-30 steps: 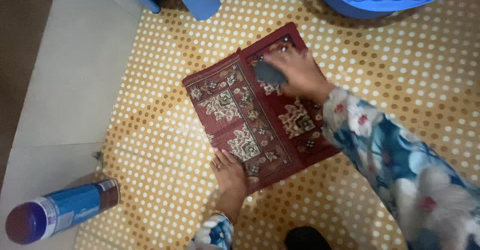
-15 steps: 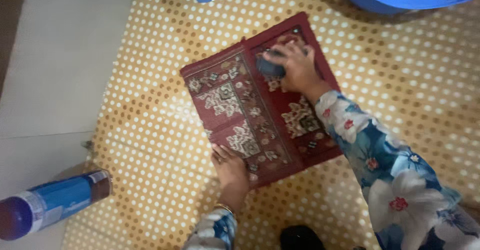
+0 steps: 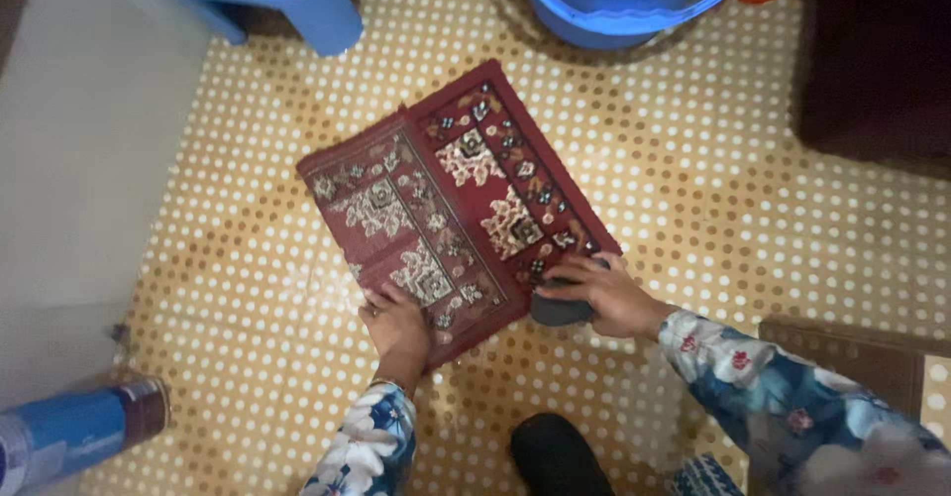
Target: The person scrubs a small red patterned rug on a tiled floor using a brush. They repeatedly fold and unfold the rug to clean different sections, and at one point, they pour water from a blue cup onto the rug before continuing to scrub.
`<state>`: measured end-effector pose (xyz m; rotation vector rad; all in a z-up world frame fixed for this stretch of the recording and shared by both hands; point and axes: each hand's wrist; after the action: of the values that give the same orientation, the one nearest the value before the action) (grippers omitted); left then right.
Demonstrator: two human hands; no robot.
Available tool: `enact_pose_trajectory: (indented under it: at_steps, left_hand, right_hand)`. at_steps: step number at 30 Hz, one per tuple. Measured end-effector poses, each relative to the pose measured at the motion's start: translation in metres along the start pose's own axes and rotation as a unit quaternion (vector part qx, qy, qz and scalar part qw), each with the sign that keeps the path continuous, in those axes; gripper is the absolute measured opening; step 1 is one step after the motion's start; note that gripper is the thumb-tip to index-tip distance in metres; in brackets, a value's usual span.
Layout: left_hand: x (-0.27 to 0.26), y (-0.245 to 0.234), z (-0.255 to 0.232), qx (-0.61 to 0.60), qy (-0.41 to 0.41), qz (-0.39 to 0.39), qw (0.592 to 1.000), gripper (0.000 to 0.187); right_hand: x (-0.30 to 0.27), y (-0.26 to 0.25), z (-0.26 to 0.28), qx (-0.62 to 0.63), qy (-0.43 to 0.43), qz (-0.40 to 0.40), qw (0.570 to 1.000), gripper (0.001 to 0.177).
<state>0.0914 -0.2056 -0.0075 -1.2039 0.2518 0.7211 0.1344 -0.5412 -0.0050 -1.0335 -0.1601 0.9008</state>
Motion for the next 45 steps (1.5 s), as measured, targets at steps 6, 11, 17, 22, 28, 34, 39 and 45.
enact_pose_trajectory:
  at_steps: [6, 11, 17, 22, 28, 34, 39, 45]
  left_hand:
    - [-0.004, -0.022, -0.002, 0.007, 0.034, 0.033, 0.999, 0.141]
    - [-0.003, -0.033, -0.008, 0.006, 0.032, 0.091, 0.995, 0.134]
    - [0.014, 0.010, -0.007, 0.025, 0.020, -0.069, 0.997, 0.097]
    - [0.007, 0.008, -0.008, 0.057, 0.026, 0.017, 0.998, 0.099]
    - [0.026, 0.053, -0.009, 0.058, 0.016, -0.169, 0.984, 0.095]
    - [0.008, 0.008, -0.005, -0.056, 0.025, 0.028, 0.998, 0.144]
    - [0.000, -0.018, -0.003, -0.052, 0.022, 0.028, 0.998, 0.151]
    - [0.021, -0.032, -0.027, 0.021, 0.054, -0.052, 0.997, 0.043]
  right_hand:
    - [0.059, -0.049, -0.027, 0.042, -0.057, -0.086, 0.994, 0.085]
    - [0.184, -0.115, -0.057, 0.015, 0.048, -0.206, 0.977, 0.089]
    - [0.316, -0.117, -0.115, -0.024, 0.102, -0.318, 0.942, 0.086]
    - [0.334, -0.088, -0.131, 0.012, 0.084, -0.389, 0.917, 0.073]
    - [0.271, -0.085, -0.104, 0.013, 0.075, -0.308, 0.948, 0.087]
    - [0.136, -0.049, -0.062, 0.028, 0.053, -0.209, 0.976, 0.086]
    - [0.024, -0.003, -0.022, 0.046, 0.021, -0.170, 0.984, 0.083]
    - [-0.032, 0.012, -0.023, 0.031, 0.038, -0.066, 0.997, 0.084]
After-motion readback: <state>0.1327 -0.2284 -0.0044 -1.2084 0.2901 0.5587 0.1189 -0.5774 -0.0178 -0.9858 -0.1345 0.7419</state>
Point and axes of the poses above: each hand's wrist, its own x-axis towards the middle knuckle, its own y-axis out of the palm, z = x × y, and after that the axes turned 3 degrees about -z, right-handed
